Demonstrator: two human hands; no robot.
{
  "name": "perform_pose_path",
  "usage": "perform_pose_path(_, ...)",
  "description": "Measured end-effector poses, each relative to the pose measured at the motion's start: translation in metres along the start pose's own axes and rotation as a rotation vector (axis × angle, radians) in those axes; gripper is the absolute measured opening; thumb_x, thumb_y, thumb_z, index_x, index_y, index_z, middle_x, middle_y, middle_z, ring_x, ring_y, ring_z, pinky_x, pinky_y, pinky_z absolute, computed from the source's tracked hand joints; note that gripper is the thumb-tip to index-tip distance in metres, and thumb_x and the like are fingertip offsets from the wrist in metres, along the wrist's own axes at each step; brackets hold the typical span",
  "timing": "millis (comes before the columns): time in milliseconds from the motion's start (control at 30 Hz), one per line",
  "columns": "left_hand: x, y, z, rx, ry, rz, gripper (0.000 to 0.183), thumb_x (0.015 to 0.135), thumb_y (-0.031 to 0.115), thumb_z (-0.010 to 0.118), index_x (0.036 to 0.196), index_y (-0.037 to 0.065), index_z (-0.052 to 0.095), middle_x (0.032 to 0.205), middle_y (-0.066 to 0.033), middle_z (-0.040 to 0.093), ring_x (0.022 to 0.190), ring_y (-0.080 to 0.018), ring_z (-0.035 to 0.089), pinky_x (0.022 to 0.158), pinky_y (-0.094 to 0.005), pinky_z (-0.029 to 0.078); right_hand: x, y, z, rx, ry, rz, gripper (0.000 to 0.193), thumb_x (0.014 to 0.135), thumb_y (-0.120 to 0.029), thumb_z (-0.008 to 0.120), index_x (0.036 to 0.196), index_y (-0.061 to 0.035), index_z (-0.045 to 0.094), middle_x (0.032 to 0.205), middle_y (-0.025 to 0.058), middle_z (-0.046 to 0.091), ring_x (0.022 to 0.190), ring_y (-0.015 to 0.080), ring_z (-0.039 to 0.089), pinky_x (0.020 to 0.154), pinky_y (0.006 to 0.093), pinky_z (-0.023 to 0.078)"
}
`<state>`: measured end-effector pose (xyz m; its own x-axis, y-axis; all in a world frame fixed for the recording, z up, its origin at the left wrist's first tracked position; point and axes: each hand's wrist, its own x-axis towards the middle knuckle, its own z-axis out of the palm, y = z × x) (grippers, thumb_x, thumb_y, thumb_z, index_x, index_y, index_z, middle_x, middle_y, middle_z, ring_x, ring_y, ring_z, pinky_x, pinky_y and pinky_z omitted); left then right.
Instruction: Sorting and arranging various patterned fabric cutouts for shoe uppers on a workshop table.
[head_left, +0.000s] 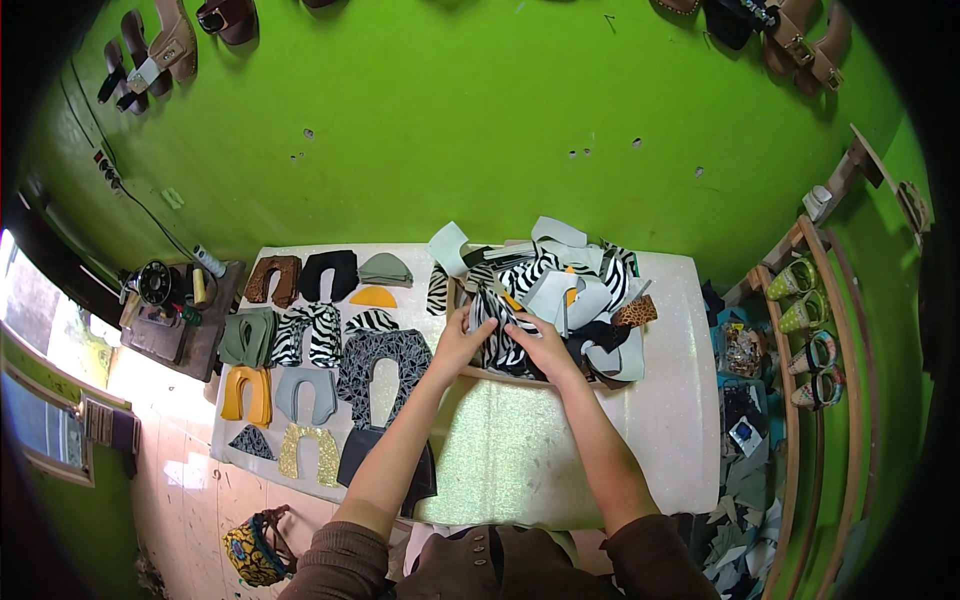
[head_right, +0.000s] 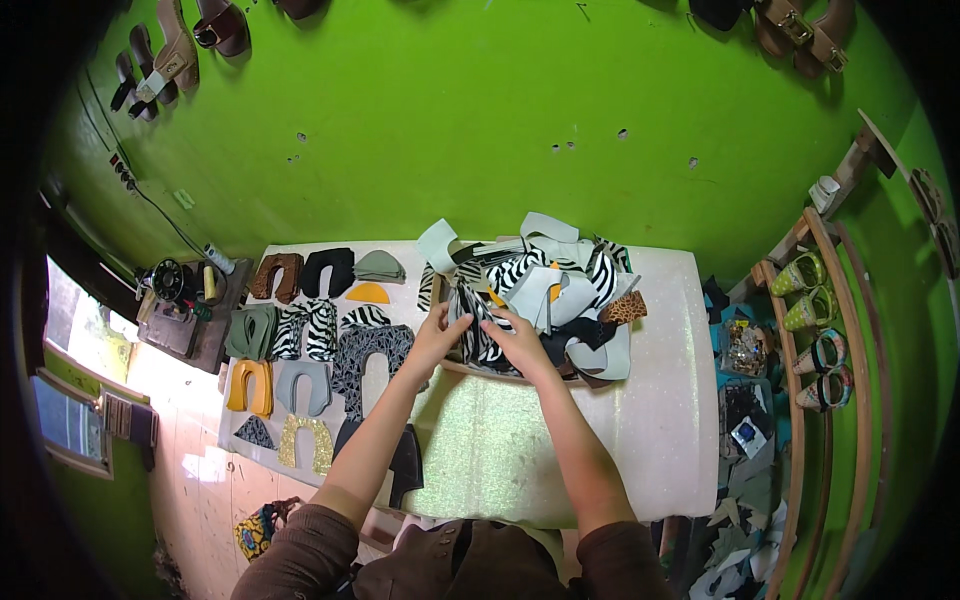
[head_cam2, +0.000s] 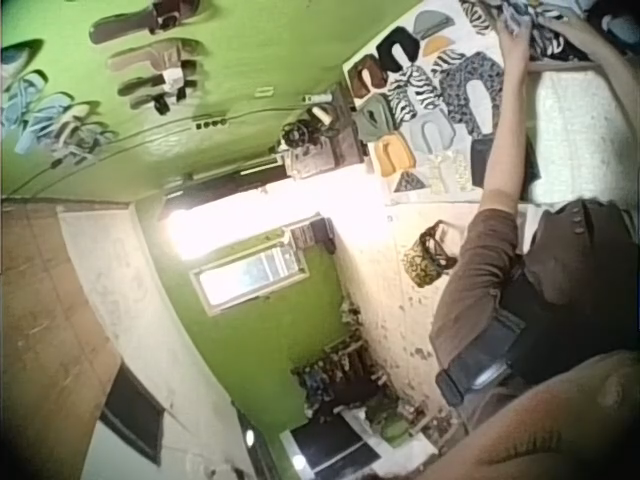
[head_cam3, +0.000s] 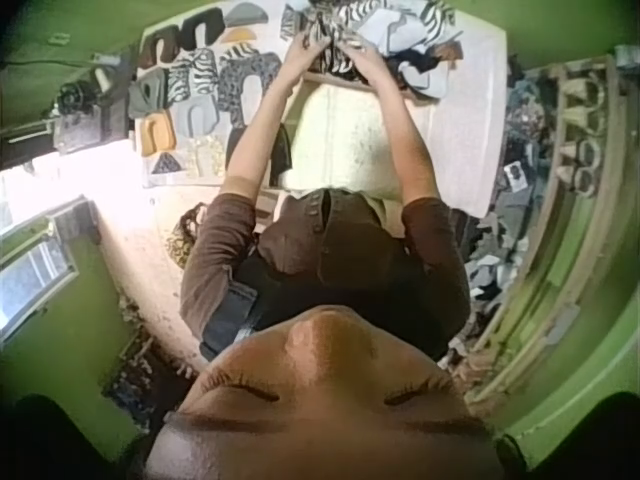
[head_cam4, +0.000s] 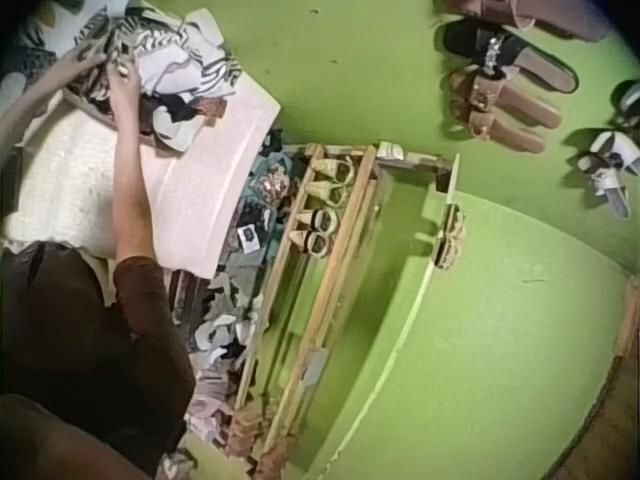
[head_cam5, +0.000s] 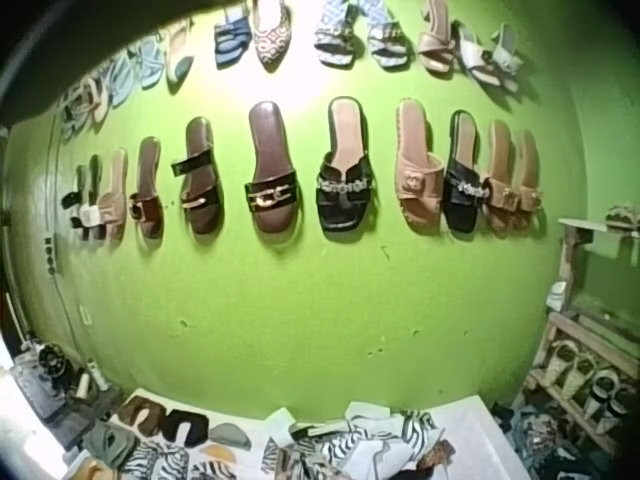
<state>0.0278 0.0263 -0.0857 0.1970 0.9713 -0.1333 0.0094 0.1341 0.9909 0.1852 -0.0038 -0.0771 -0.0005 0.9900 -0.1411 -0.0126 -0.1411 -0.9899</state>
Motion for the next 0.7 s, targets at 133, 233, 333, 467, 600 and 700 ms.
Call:
perform_pose_path(133,0.000,0.005,0.002,-0.039,-0.002,-0.039,0.050,0.082,0.022,0.060,0.119,-0.004,0.038,0.098,-0.0061,0.056,0.084,-0.0086,0.052,0.071,-0.0205,0.041,0.000,0.006,-0.006,-0.105,0.098,-0.036,0.035,0.080,-0.022,0.061,0.106,0.0019,0.056,0.088,0.0084,0.061,0.077,0.0107,0.054,0.069,0.0229,0.042)
perform_pose_path(233,0.002,0.003,-0.002,-0.020,0.016,-0.035,0.052,0.081,0.021,0.059,0.120,-0.006,0.037,0.104,-0.0115,0.055,0.092,-0.0134,0.053,0.081,-0.0237,0.041,-0.003,-0.001,-0.006,0.002,0.167,0.005,0.035,0.081,-0.022,0.061,0.104,0.0030,0.056,0.087,0.0084,0.060,0.076,0.0105,0.053,0.069,0.0225,0.042)
perform_pose_path(333,0.005,-0.008,0.000,0.072,0.083,0.066,0.051,0.082,0.020,0.058,0.121,-0.006,0.038,0.106,-0.0136,0.053,0.094,-0.0162,0.052,0.083,-0.0254,0.040,0.000,0.003,-0.012,0.076,0.198,-0.050,0.036,0.079,-0.021,0.063,0.104,0.0045,0.055,0.085,0.0073,0.059,0.076,0.0090,0.051,0.069,0.0220,0.042)
perform_pose_path(467,0.010,-0.014,-0.011,0.340,0.145,0.331,0.046,0.083,0.014,0.055,0.123,-0.002,0.037,0.116,-0.0144,0.047,0.103,-0.0201,0.048,0.088,-0.0308,0.038,-0.007,-0.018,-0.008,0.110,0.187,0.019,0.034,0.079,-0.019,0.064,0.102,0.0042,0.056,0.085,0.0057,0.059,0.075,0.0074,0.050,0.068,0.0204,0.042)
perform_pose_path(600,-0.005,0.022,0.007,0.680,0.152,0.511,0.049,0.077,0.016,0.062,0.118,-0.003,0.041,0.114,-0.0196,0.045,0.106,-0.0285,0.046,0.091,-0.0336,0.036,-0.001,-0.001,-0.026,0.121,0.027,-0.067,0.028,0.079,-0.016,0.063,0.100,0.0024,0.058,0.084,0.0037,0.059,0.073,0.0069,0.051,0.067,0.0202,0.042)
perform_pose_path(700,-0.013,0.035,0.005,0.473,0.123,0.555,0.039,0.076,0.013,0.062,0.110,0.000,0.048,0.108,-0.0170,0.050,0.096,-0.0266,0.052,0.085,-0.0316,0.041,-0.004,-0.008,-0.023,-0.022,-0.066,-0.080,0.027,0.080,-0.017,0.063,0.100,0.0015,0.059,0.084,0.0033,0.060,0.074,0.0070,0.051,0.067,0.0198,0.043)
